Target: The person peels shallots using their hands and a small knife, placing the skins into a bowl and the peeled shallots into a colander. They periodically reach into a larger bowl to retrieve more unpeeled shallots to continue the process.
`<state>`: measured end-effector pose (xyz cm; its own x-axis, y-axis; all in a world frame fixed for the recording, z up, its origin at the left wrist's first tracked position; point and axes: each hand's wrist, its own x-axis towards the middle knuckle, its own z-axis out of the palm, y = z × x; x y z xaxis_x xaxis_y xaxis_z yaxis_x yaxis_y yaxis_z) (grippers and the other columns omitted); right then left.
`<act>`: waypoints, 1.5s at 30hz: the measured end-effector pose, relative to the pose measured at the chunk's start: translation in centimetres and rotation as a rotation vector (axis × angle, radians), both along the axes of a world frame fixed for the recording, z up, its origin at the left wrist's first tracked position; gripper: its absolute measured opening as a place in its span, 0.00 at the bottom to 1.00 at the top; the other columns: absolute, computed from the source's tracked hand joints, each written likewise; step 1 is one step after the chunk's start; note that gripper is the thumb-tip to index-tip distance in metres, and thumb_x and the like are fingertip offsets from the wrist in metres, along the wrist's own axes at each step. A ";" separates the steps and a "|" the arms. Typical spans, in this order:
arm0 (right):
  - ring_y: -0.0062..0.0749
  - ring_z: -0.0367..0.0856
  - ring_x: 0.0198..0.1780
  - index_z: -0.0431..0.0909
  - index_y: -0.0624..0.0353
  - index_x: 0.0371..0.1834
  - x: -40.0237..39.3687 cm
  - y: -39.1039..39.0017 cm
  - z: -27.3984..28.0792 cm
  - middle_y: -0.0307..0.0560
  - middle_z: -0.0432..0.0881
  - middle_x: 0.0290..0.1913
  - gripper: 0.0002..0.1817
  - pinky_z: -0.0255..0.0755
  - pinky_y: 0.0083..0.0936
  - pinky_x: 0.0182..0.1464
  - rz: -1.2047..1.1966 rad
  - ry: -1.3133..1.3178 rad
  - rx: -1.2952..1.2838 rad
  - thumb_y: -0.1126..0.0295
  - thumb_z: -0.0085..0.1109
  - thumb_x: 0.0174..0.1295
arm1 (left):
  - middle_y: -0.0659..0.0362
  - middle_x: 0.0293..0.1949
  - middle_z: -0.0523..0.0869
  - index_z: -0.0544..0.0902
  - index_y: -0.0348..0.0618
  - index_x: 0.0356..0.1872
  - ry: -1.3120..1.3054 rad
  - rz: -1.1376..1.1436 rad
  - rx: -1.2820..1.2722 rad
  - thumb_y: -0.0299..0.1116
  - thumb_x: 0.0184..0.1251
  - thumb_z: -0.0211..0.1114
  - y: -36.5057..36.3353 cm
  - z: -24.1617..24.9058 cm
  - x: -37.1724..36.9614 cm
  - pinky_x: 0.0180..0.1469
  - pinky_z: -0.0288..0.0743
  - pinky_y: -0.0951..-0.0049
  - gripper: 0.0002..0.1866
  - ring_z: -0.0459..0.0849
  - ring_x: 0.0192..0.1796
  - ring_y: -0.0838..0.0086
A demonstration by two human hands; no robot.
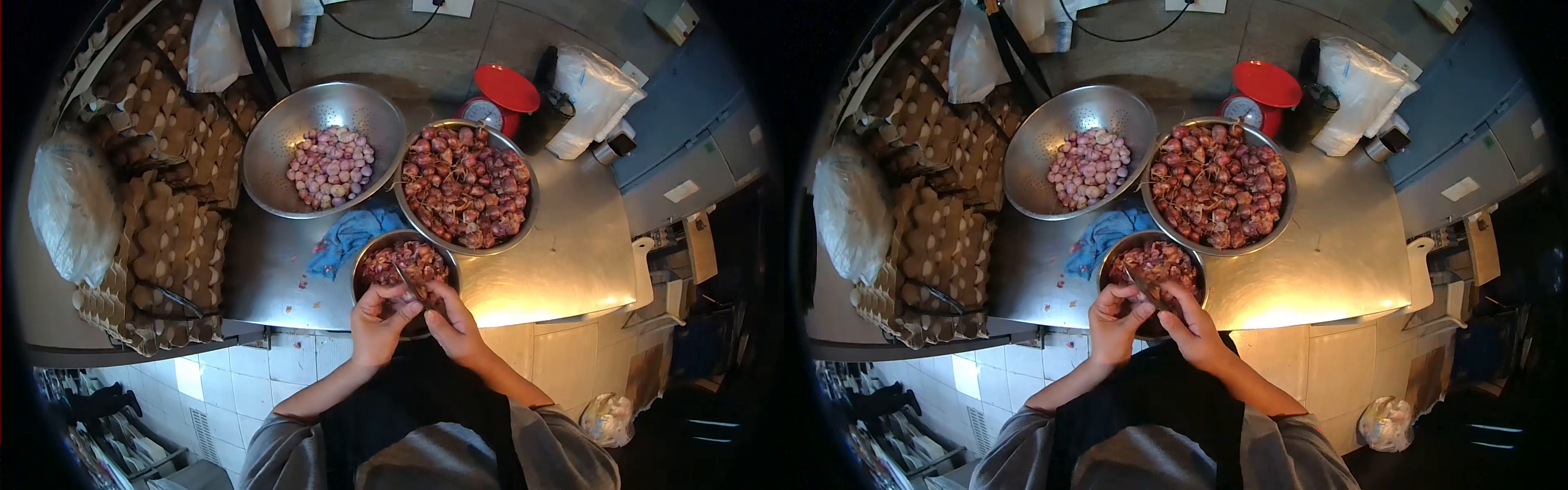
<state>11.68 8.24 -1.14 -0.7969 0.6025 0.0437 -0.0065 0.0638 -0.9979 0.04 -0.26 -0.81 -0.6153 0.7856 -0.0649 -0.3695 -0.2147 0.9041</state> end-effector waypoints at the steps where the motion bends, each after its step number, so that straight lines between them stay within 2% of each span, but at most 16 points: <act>1: 0.32 0.72 0.46 0.58 0.61 0.60 0.2 0.5 -0.3 0.46 0.72 0.45 0.22 0.64 0.22 0.52 0.012 -0.029 -0.051 0.69 0.48 0.64 | 0.60 0.38 0.79 0.74 0.39 0.38 0.037 -0.006 -0.026 0.17 0.52 0.65 0.3 0.0 0.2 0.48 0.71 0.77 0.13 0.77 0.42 0.80; 5: 0.18 0.67 0.25 0.57 0.57 0.59 0.4 1.7 0.1 0.36 0.67 0.28 0.19 0.63 0.13 0.27 0.085 0.073 -0.523 0.69 0.46 0.66 | 0.59 0.39 0.79 0.74 0.38 0.40 0.006 0.003 0.036 0.17 0.54 0.63 1.1 -0.3 0.8 0.50 0.72 0.77 0.12 0.77 0.45 0.78; 8: 0.12 0.56 0.17 0.56 0.54 0.58 0.2 2.3 1.0 0.32 0.59 0.22 0.18 0.50 0.10 0.18 0.093 0.151 -0.692 0.67 0.44 0.67 | 0.59 0.42 0.79 0.73 0.37 0.43 0.032 0.033 0.027 0.18 0.56 0.61 1.7 -0.6 0.6 0.51 0.71 0.77 0.13 0.77 0.48 0.76; 13: 0.13 0.57 0.17 0.57 0.54 0.57 -0.2 2.7 0.4 0.33 0.60 0.21 0.17 0.52 0.11 0.18 0.124 0.111 -0.553 0.66 0.44 0.67 | 0.58 0.45 0.77 0.73 0.37 0.48 -0.184 -0.008 -0.057 0.21 0.60 0.59 1.8 -0.5 0.0 0.51 0.72 0.76 0.14 0.76 0.48 0.76; 14: 0.13 0.57 0.17 0.57 0.54 0.57 -0.3 2.6 0.2 0.33 0.60 0.21 0.17 0.51 0.11 0.17 0.124 0.105 -0.518 0.66 0.44 0.67 | 0.59 0.45 0.77 0.73 0.37 0.48 -0.119 -0.008 -0.046 0.21 0.60 0.59 1.8 -0.5 -0.1 0.51 0.72 0.76 0.15 0.77 0.48 0.76; 16: 0.13 0.56 0.17 0.57 0.54 0.57 -0.2 2.3 0.3 0.32 0.60 0.22 0.17 0.51 0.11 0.18 0.168 0.108 -0.536 0.66 0.44 0.67 | 0.59 0.43 0.78 0.72 0.37 0.49 0.007 -0.012 -0.029 0.20 0.60 0.58 1.7 -0.5 -0.1 0.50 0.73 0.75 0.15 0.77 0.47 0.76; 19: 0.13 0.56 0.17 0.57 0.54 0.57 -0.3 2.5 0.3 0.32 0.60 0.22 0.18 0.51 0.11 0.19 0.164 0.102 -0.525 0.67 0.44 0.67 | 0.58 0.45 0.77 0.71 0.38 0.49 -0.055 -0.045 0.003 0.22 0.60 0.59 1.4 -1.3 -0.8 0.49 0.74 0.72 0.16 0.77 0.45 0.76; 22: 0.13 0.56 0.18 0.57 0.54 0.58 -0.3 3.0 0.6 0.32 0.60 0.21 0.18 0.51 0.11 0.19 0.082 0.065 -0.548 0.67 0.44 0.66 | 0.57 0.42 0.79 0.71 0.40 0.50 -0.227 -0.088 0.050 0.21 0.61 0.58 0.8 0.3 -0.9 0.49 0.73 0.76 0.15 0.78 0.43 0.76; 27: 0.13 0.56 0.18 0.55 0.51 0.60 -0.1 4.1 0.2 0.32 0.60 0.19 0.19 0.51 0.11 0.19 0.015 -0.031 -0.457 0.66 0.44 0.67 | 0.57 0.45 0.77 0.70 0.45 0.50 -0.568 -0.147 0.107 0.25 0.63 0.57 -0.4 1.1 -1.2 0.47 0.73 0.76 0.15 0.78 0.42 0.75; 28: 0.12 0.55 0.18 0.51 0.49 0.66 0.0 3.9 0.6 0.31 0.59 0.20 0.24 0.51 0.10 0.20 0.049 -0.027 -0.425 0.66 0.43 0.67 | 0.56 0.47 0.77 0.70 0.46 0.51 -0.611 -0.147 0.117 0.26 0.63 0.56 -0.5 1.0 -1.3 0.47 0.73 0.76 0.15 0.78 0.42 0.75; 31: 0.11 0.55 0.19 0.47 0.48 0.70 0.1 2.4 1.8 0.28 0.58 0.20 0.28 0.51 0.09 0.21 0.073 0.003 -0.378 0.67 0.42 0.68 | 0.58 0.47 0.77 0.70 0.47 0.50 -0.666 -0.162 0.094 0.27 0.65 0.55 -0.4 0.8 -1.9 0.47 0.73 0.78 0.13 0.78 0.42 0.77; 34: 0.11 0.54 0.20 0.49 0.49 0.69 1.1 1.4 1.5 0.27 0.58 0.22 0.27 0.51 0.08 0.22 0.179 -0.069 -0.348 0.68 0.42 0.67 | 0.59 0.46 0.78 0.71 0.46 0.49 -0.576 -0.164 0.069 0.29 0.66 0.54 -0.5 0.2 -1.8 0.47 0.72 0.80 0.12 0.77 0.43 0.78; 37: 0.09 0.54 0.21 0.54 0.53 0.68 1.6 0.2 0.4 0.29 0.63 0.26 0.25 0.50 0.08 0.22 0.193 0.029 -0.413 0.69 0.42 0.67 | 0.61 0.45 0.78 0.72 0.46 0.49 -0.604 -0.187 0.100 0.29 0.65 0.55 -0.4 -0.1 -2.0 0.47 0.71 0.79 0.12 0.77 0.45 0.78; 38: 0.12 0.64 0.25 0.54 0.56 0.67 1.9 0.0 0.3 0.37 0.73 0.38 0.25 0.61 0.10 0.27 0.182 -0.046 -0.318 0.70 0.42 0.66 | 0.61 0.45 0.78 0.72 0.45 0.48 -0.568 -0.154 0.100 0.29 0.65 0.55 -0.3 0.1 -1.8 0.47 0.71 0.79 0.12 0.77 0.45 0.78; 44: 0.26 0.75 0.44 0.53 0.60 0.67 1.2 -0.6 -0.3 0.51 0.70 0.58 0.26 0.66 0.20 0.49 0.093 -0.036 0.325 0.71 0.44 0.65 | 0.61 0.42 0.79 0.74 0.41 0.45 -0.392 -0.061 0.084 0.28 0.63 0.58 -0.3 0.0 -0.8 0.48 0.70 0.77 0.10 0.77 0.43 0.79; 45: 0.25 0.74 0.45 0.53 0.60 0.67 1.1 -0.7 0.0 0.51 0.71 0.57 0.27 0.66 0.19 0.50 0.091 -0.059 0.270 0.71 0.45 0.65 | 0.62 0.41 0.79 0.74 0.41 0.44 -0.366 -0.052 0.091 0.27 0.62 0.59 -0.2 0.2 -0.8 0.48 0.70 0.78 0.10 0.76 0.43 0.80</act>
<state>12.79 7.52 -1.14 -0.8533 0.5010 0.1448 0.0329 0.3290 -0.9438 -0.78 -0.49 -0.64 -0.5237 0.8277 -0.2015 -0.6768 -0.2606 0.6884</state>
